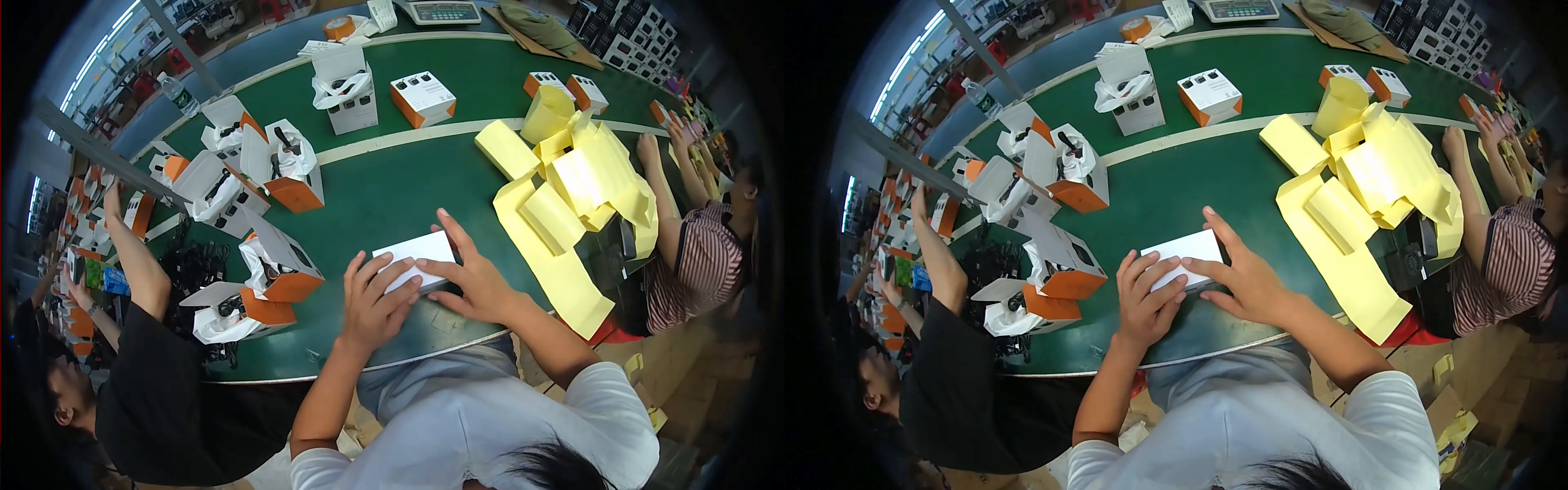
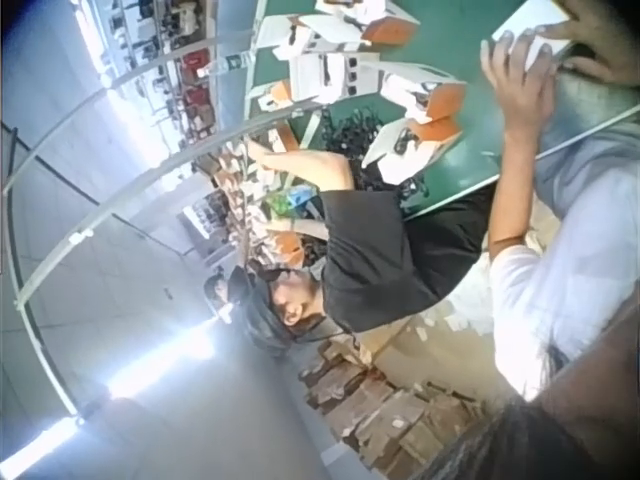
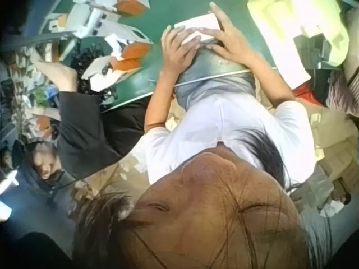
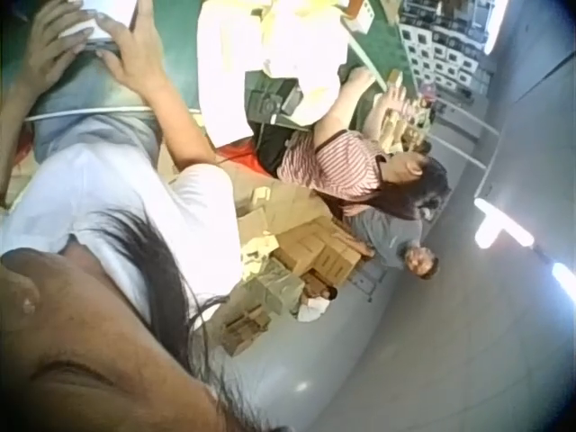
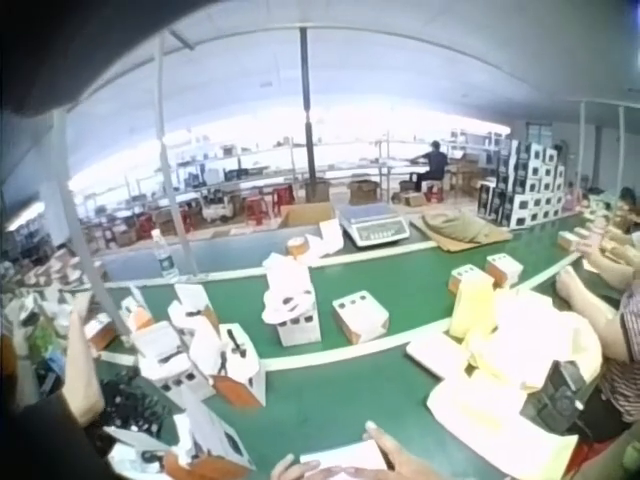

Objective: The person assembles and packs small electronic devices into boxes by hand, placing each device, its manual, and a cable into a box with packaging material.

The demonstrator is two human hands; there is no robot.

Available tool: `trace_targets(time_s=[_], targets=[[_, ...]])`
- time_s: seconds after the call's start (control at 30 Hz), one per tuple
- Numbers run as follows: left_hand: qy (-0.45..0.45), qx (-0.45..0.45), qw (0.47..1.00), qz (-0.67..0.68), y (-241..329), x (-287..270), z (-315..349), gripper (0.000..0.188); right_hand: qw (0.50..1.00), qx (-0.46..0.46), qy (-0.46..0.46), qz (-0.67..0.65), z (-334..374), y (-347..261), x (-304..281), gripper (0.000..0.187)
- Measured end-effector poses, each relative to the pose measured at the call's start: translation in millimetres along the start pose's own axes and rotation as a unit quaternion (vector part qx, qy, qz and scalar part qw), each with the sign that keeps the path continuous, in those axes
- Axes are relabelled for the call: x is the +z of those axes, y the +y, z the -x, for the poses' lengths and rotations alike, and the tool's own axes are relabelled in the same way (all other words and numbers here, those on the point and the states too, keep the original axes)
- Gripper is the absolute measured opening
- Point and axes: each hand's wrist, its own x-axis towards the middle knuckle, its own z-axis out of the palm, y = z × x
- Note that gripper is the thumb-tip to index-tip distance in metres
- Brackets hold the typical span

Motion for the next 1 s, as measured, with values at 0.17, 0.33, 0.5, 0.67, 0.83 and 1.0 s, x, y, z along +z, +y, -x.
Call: trace_targets(time_s=[0.17, 0.33, 0.5, 0.67, 0.83, 1.0], targets=[[0.141, -0.118, 0.964, 0.191, 12.5, 10.4, -0.6, 0.039, 0.982, 0.085, 0.076, -0.150, 7.6, 3.3, 0.3, 0.083], [0.019, -0.060, 0.997, 0.045, -5.6, -0.1, 7.0, 0.048, 0.997, 0.058, 0.027, -0.054, 10.8, 9.1, 7.5, 0.077], [0.098, -0.145, 0.967, 0.186, 0.9, -5.2, -18.2, 0.064, 0.998, 0.051, 0.025, -0.026, -2.5, 23.1, -1.8, 0.076], [0.220, -0.298, 0.891, 0.264, -76.6, 34.9, -94.1, 0.067, 0.938, 0.212, 0.229, -0.151, -7.4, 33.0, -2.6, 0.088], [0.183, -0.367, 0.907, 0.093, -212.1, 105.0, -150.1, 0.118, 0.922, 0.202, 0.271, -0.188, 6.4, 39.0, 27.9, 0.095], [0.070, -0.331, 0.891, 0.302, -296.2, 102.3, -189.3, 0.127, 0.975, 0.136, 0.171, -0.050, 14.7, 31.4, 45.7, 0.110]])
